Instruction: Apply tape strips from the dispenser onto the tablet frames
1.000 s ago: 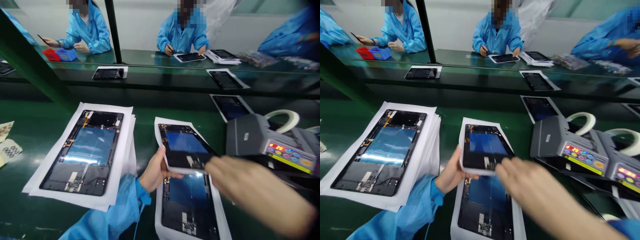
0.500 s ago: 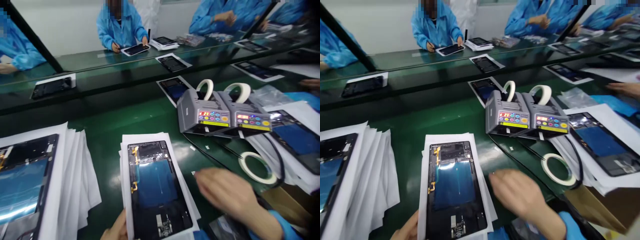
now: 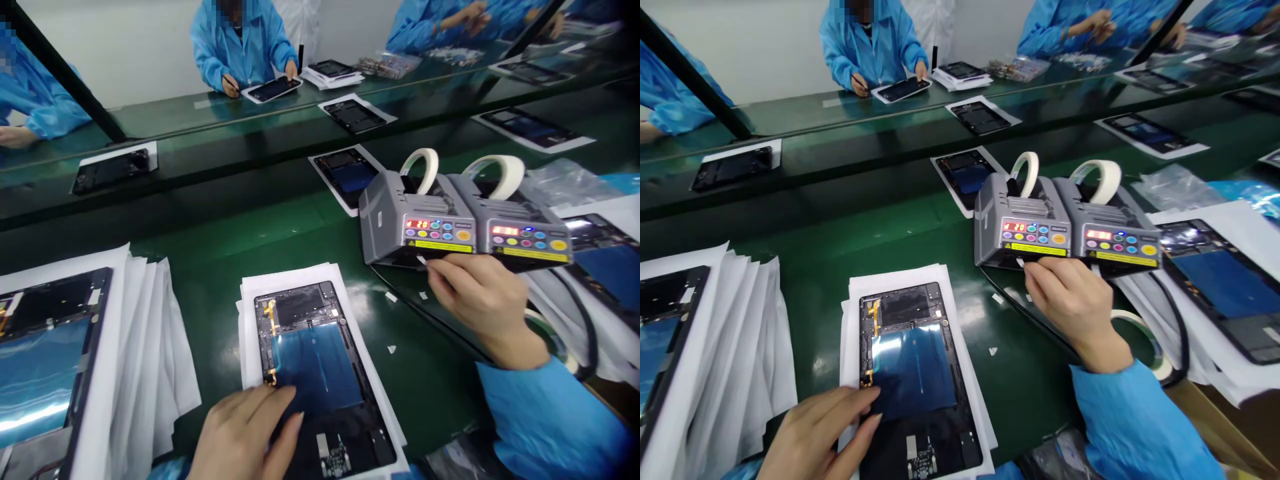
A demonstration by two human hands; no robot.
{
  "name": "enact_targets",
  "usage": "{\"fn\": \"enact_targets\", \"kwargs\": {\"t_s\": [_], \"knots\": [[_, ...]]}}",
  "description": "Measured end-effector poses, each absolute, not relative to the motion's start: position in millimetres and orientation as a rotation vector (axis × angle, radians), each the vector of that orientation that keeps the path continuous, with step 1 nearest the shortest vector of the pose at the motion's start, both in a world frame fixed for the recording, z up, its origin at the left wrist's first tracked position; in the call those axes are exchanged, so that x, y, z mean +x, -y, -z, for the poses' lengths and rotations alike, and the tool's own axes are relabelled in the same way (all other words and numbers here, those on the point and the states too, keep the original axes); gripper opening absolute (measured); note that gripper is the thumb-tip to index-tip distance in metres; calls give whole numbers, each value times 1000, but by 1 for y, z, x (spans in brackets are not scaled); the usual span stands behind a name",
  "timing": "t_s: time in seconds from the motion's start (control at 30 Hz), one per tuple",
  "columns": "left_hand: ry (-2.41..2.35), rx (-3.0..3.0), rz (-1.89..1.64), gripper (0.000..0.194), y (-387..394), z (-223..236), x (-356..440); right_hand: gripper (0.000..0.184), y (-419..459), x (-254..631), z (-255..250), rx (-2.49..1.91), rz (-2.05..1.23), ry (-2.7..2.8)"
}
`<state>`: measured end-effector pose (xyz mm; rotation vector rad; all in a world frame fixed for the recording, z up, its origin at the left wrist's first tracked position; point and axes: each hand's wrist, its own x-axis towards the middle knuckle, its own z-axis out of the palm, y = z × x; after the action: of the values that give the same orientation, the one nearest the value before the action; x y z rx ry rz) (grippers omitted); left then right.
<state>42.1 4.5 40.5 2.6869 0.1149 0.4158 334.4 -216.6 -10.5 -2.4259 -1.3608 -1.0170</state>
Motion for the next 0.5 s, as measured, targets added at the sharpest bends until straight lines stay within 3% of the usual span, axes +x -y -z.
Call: {"fn": "enact_targets", "kwargs": {"t_s": [0.27, 0.5], "knots": [[-97, 2930, 50, 11, 2, -22, 132, 14, 150, 287, 13, -2091, 341, 1724], [-91, 2927, -5, 10, 9, -1, 159, 23, 148, 290, 40, -1977, 82, 1736]]}}
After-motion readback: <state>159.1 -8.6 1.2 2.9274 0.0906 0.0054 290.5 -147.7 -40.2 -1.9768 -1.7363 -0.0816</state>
